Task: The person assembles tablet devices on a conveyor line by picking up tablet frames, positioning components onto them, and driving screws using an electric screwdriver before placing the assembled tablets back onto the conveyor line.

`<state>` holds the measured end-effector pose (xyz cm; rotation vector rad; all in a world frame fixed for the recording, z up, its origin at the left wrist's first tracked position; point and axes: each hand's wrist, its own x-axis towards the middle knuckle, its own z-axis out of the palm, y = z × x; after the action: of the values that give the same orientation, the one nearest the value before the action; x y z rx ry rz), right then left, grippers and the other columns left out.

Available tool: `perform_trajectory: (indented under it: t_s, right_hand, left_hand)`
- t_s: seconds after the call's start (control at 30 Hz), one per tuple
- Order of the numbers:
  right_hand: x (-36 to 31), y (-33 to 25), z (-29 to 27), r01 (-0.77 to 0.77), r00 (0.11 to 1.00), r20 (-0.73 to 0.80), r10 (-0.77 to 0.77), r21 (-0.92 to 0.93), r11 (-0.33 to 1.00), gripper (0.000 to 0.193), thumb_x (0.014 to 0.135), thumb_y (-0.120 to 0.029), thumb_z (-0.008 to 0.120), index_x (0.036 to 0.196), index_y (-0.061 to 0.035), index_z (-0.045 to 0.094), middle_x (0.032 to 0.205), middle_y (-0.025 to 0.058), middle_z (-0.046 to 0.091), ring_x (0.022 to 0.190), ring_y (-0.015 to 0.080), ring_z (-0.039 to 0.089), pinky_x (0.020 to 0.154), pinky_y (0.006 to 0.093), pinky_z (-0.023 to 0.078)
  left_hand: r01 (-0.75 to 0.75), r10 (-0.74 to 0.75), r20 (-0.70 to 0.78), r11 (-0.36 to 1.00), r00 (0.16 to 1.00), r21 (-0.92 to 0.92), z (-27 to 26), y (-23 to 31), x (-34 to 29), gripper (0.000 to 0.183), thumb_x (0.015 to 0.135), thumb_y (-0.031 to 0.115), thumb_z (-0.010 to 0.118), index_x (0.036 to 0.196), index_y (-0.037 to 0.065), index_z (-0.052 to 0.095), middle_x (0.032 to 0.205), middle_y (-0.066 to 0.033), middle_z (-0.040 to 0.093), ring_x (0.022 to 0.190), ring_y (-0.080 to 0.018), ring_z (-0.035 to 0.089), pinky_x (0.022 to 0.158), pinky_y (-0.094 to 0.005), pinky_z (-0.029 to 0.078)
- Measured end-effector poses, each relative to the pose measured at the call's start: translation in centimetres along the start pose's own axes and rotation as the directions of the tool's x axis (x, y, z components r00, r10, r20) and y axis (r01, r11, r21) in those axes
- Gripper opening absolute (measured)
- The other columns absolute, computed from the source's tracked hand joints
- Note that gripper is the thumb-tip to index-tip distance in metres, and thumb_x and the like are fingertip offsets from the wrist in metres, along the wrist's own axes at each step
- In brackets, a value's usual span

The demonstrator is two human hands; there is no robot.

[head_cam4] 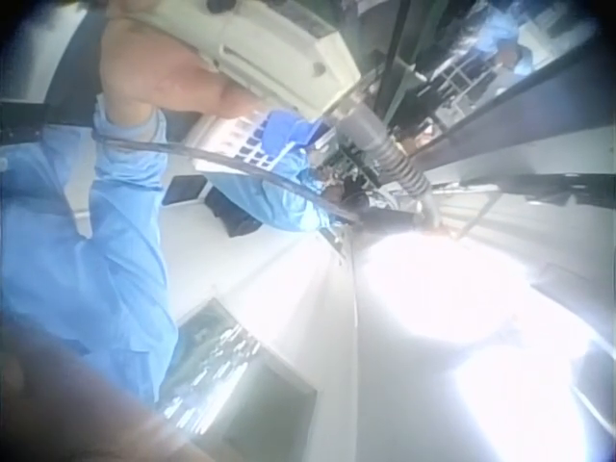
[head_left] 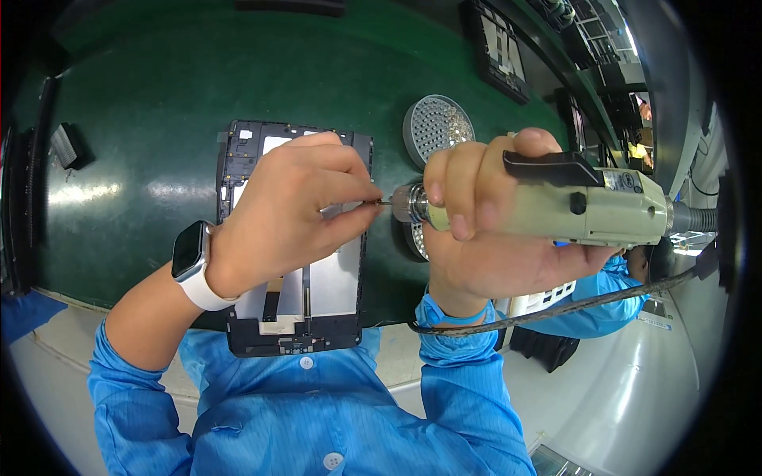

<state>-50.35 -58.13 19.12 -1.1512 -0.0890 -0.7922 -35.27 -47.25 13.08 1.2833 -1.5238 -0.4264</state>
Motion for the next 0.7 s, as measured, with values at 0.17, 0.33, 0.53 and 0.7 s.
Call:
perform_trajectory:
  t_s: [0.17, 0.33, 0.53, 0.7]
  right_hand:
    - [-0.11, 0.17, -0.02, 0.027, 1.000, 0.010, -0.027, -0.020, 0.999, 0.096, 0.084, -0.082, 0.028, 0.131, -0.0012, 0.051, 0.074, 0.0056, 0.056, 0.060, 0.0186, 0.051, 0.067, 0.0377, 0.039]
    - [-0.14, 0.16, 0.05, 0.024, 1.000, 0.001, -0.024, -0.033, 0.999, 0.096, 0.085, -0.081, 0.029, 0.130, 0.0009, 0.051, 0.074, 0.0059, 0.057, 0.061, 0.0187, 0.052, 0.067, 0.0378, 0.039]
    - [-0.12, 0.23, 0.08, 0.021, 1.000, 0.007, -0.021, -0.037, 0.999, 0.096, 0.086, -0.080, 0.029, 0.130, 0.0019, 0.050, 0.074, 0.0064, 0.058, 0.062, 0.0189, 0.054, 0.068, 0.0377, 0.040]
    - [-0.12, 0.43, 0.37, 0.021, 1.000, 0.019, -0.021, -0.026, 0.999, 0.097, 0.085, -0.081, 0.028, 0.130, 0.0018, 0.050, 0.074, 0.0063, 0.058, 0.061, 0.0187, 0.053, 0.067, 0.0378, 0.039]
  left_hand:
    - [-0.008, 0.008, -0.003, 1.000, 1.000, 0.006, 0.11, -0.03, -0.02, 0.013, 0.069, 0.005, 0.075, 0.081, 0.002, 0.073, 0.075, -0.0076, 0.063, 0.072, -0.0258, 0.059, 0.063, -0.0364, 0.048]
    - [-0.050, 0.050, -0.002, 0.999, 0.999, 0.017, 0.12, -0.15, -0.02, 0.017, 0.066, -0.004, 0.075, 0.082, -0.001, 0.070, 0.078, -0.0090, 0.065, 0.071, -0.0256, 0.060, 0.062, -0.0356, 0.047]
    - [-0.051, 0.051, 0.015, 0.998, 0.999, 0.026, -0.18, 0.02, 0.08, 0.018, 0.066, -0.002, 0.078, 0.082, -0.001, 0.069, 0.079, -0.0095, 0.064, 0.072, -0.0261, 0.060, 0.063, -0.0360, 0.047]
    - [-0.052, 0.050, 0.040, 0.997, 0.998, 0.051, -0.65, -0.03, -0.17, 0.023, 0.065, 0.002, 0.081, 0.085, -0.001, 0.069, 0.080, -0.0102, 0.064, 0.073, -0.0267, 0.059, 0.064, -0.0356, 0.047]
